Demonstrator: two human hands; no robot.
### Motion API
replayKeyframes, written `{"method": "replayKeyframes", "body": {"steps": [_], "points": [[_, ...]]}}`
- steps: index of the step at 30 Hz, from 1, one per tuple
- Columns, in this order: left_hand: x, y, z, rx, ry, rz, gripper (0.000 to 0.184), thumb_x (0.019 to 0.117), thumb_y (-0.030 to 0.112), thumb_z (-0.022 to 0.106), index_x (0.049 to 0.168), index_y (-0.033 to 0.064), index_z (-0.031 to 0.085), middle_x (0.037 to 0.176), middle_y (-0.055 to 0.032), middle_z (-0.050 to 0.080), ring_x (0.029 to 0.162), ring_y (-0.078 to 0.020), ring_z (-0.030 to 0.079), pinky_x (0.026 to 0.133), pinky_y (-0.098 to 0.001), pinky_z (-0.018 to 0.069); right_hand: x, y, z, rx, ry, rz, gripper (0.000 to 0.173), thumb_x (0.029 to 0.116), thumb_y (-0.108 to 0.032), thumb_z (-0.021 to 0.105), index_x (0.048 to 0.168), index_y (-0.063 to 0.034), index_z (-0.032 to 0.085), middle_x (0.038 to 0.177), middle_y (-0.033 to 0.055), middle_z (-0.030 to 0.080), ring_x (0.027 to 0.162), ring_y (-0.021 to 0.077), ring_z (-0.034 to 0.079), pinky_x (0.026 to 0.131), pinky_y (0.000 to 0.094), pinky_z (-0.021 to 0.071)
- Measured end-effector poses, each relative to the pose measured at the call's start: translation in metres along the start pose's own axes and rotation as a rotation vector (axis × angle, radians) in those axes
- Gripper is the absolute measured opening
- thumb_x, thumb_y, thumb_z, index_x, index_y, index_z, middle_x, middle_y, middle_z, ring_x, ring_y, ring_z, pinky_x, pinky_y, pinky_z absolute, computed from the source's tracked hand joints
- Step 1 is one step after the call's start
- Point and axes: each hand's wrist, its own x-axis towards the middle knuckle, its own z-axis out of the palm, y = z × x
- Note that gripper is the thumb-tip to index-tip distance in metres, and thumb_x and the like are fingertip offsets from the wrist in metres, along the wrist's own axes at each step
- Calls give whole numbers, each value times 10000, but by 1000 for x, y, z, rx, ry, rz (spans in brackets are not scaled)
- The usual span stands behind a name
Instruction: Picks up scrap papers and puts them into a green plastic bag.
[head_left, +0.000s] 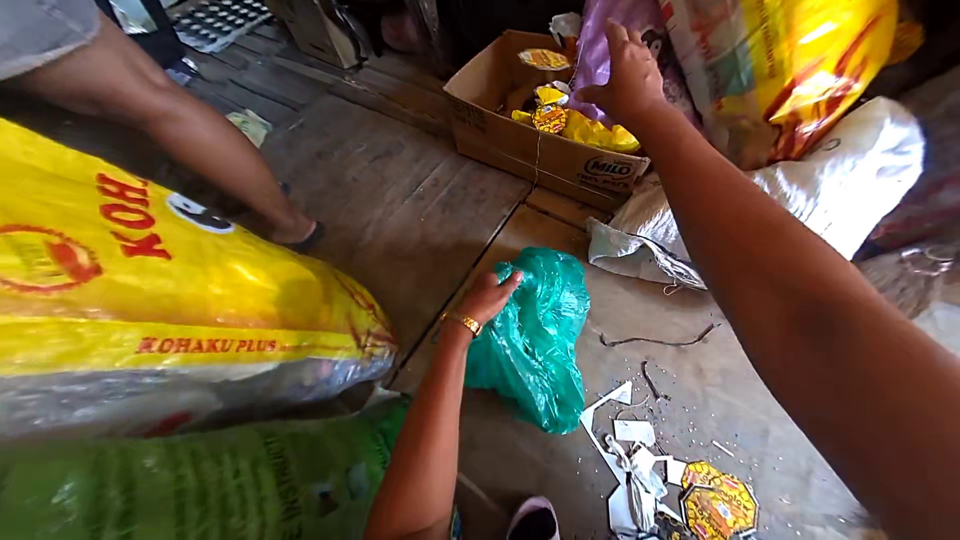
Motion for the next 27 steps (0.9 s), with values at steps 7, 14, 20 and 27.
{"method": "replayKeyframes", "body": {"steps": [7,14,20,27], "points": [[14,8,12,18,-5,1,600,1072,460,495,1274,-97,587,1226,-316,629,1171,-426,620,1028,-620,459,-118,176,81,-14,-355,144,441,953,-230,729,1330,-17,651,1170,292,691,1139,534,624,959,769,428],[20,32,52,54,-18,128,573,1061,446,523,1367,-38,545,1305,-273,603,1214,-348,604,1057,-576,446,-369,323,124,-34,-852,615,288,952,-178,740,1084,77,726,1081,298,703,1032,476,671,976,675,473],[26,65,89,214,-29,172,610,1061,473,504,1321,-76,554,1283,-330,588,1235,-438,572,1043,-672,393,-514,349,138,-57,-856,710,364,810,-167,875,1075,45,743,1132,292,700,1133,499,637,973,734,454],[23,100,125,212,-93,239,566,1075,426,498,1338,-73,546,1315,-312,580,1251,-402,569,1070,-614,398,-596,294,121,-139,-750,559,817,655,-273,981,1298,43,589,1368,287,540,1310,471,504,1031,660,424]]}}
